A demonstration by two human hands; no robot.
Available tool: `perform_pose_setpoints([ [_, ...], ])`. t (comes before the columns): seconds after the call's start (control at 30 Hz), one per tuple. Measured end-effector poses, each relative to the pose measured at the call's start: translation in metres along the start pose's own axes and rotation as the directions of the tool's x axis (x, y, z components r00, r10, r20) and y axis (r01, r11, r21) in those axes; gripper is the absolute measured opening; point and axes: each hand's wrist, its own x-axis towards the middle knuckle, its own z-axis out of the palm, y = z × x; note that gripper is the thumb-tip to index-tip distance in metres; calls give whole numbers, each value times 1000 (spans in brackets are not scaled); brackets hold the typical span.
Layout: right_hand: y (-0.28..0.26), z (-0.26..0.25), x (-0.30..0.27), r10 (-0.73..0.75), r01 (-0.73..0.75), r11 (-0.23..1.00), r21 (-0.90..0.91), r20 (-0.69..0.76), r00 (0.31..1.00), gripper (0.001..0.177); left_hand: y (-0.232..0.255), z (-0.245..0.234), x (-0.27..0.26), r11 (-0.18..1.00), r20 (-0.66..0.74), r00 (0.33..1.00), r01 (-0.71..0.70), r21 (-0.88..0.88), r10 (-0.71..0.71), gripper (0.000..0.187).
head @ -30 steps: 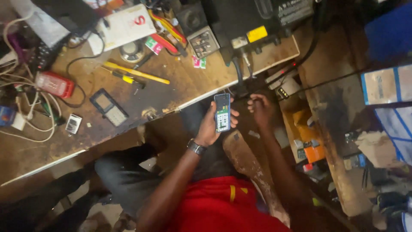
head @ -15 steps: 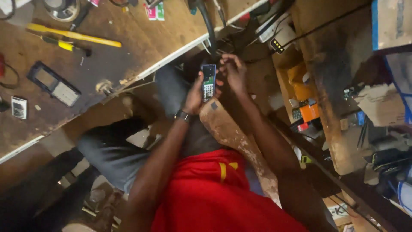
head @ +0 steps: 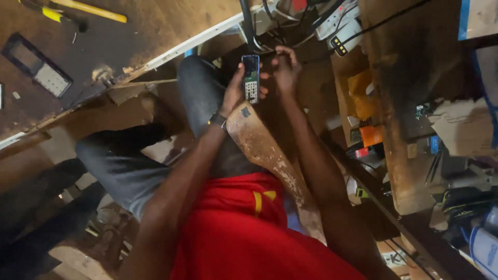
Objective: Disassembling a mobile phone using a screwdriver to inspect and manipulate internal components
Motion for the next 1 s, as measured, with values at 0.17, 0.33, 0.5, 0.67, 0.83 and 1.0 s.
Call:
perform_pose_setpoints([
  [0.17,18,2,53,-212,217,966,-143,54,976,20,-5,13,12,997,-40,999,35,71,-32,82],
  [0.33,68,-1,98,-408,458,858,-232,235,883,41,-3,68,15,971,-191,971,-101,216,143,74],
  [0.5,66,13,98,-273,194,951,239,362,891,5,-5,71,29,934,-274,960,40,356,63,81],
  [0.67,41,12,97,-391,441,897,23,506,769,9,-5,66,48,896,-430,894,82,436,127,77],
  [0.83,233,-5,221,37,-83,861,502,101,994,15,2,54,43,896,-406,912,130,425,60,72],
  [1.0,408,-11,343,12,-197,897,396,424,906,38,22,63,31,965,-214,977,62,255,-6,85],
])
